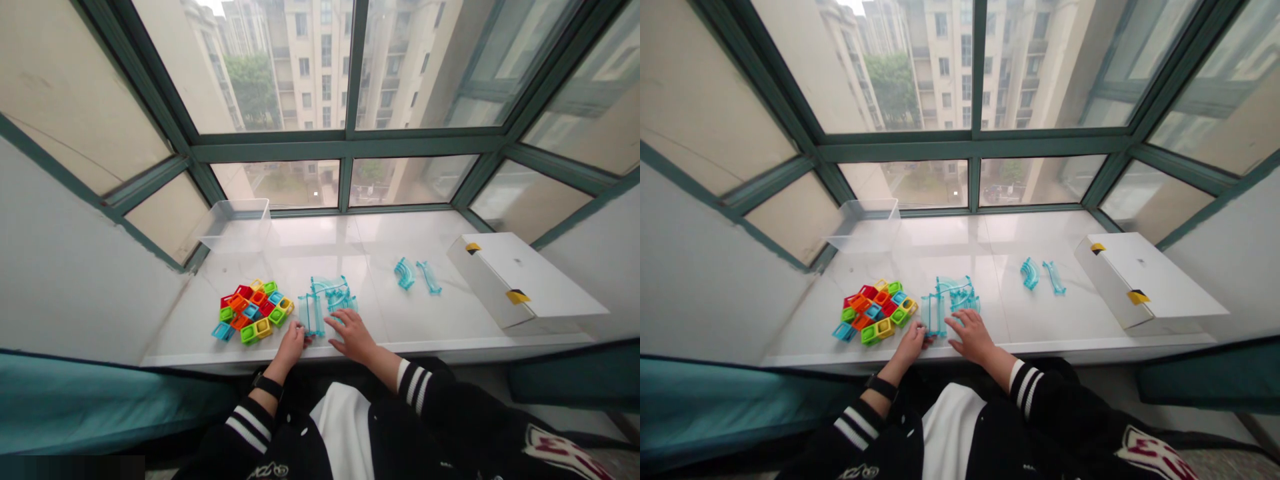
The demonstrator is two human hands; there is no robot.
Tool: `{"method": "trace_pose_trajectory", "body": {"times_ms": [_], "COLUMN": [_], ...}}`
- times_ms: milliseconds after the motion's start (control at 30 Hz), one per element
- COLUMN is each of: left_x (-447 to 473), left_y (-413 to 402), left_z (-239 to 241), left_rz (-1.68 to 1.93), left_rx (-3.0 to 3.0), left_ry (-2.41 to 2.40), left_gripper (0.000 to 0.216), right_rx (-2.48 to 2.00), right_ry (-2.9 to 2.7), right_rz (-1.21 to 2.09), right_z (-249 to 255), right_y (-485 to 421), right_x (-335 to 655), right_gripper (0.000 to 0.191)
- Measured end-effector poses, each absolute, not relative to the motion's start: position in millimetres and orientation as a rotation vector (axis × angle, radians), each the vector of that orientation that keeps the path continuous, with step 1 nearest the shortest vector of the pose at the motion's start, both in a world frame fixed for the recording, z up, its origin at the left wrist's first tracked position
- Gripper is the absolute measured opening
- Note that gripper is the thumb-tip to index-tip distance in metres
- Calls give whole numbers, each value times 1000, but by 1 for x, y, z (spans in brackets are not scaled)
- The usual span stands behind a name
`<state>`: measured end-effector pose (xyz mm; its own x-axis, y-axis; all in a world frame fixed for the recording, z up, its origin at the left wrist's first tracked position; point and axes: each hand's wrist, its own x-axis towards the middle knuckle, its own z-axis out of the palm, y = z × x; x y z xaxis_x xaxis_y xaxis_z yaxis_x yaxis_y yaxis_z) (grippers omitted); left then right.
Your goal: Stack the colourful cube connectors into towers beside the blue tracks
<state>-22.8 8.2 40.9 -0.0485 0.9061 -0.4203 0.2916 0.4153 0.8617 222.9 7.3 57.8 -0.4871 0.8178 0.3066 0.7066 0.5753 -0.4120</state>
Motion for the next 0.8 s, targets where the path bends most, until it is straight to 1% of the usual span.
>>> {"method": "trace_pose_trajectory", "body": {"times_ms": [67, 167, 233, 500, 667, 800], "left_x": [-24, -26, -26, -31, -30, -24], "left_y": [8, 7, 6, 3, 0, -3], "left_z": [40, 41, 43, 53, 55, 50], "left_rz": [702, 688, 683, 692, 733, 873], "left_rx": [1089, 1098, 1111, 1085, 1058, 991], "left_ry": [1576, 1567, 1567, 1587, 1599, 1567], "left_gripper": [5, 6, 7, 17, 33, 44], "right_rx": [-1179, -1219, -1245, -1339, -1362, -1303], "right_ry": [-2425, -2466, -2479, -2430, -2409, -2377], "right_rz": [330, 334, 348, 464, 441, 423], "right_z": [60, 57, 53, 44, 47, 51], "right_y": [11, 15, 15, 12, 14, 8], "right_x": [203, 183, 178, 174, 175, 183], "right_gripper": [60, 46, 42, 41, 42, 48]}}
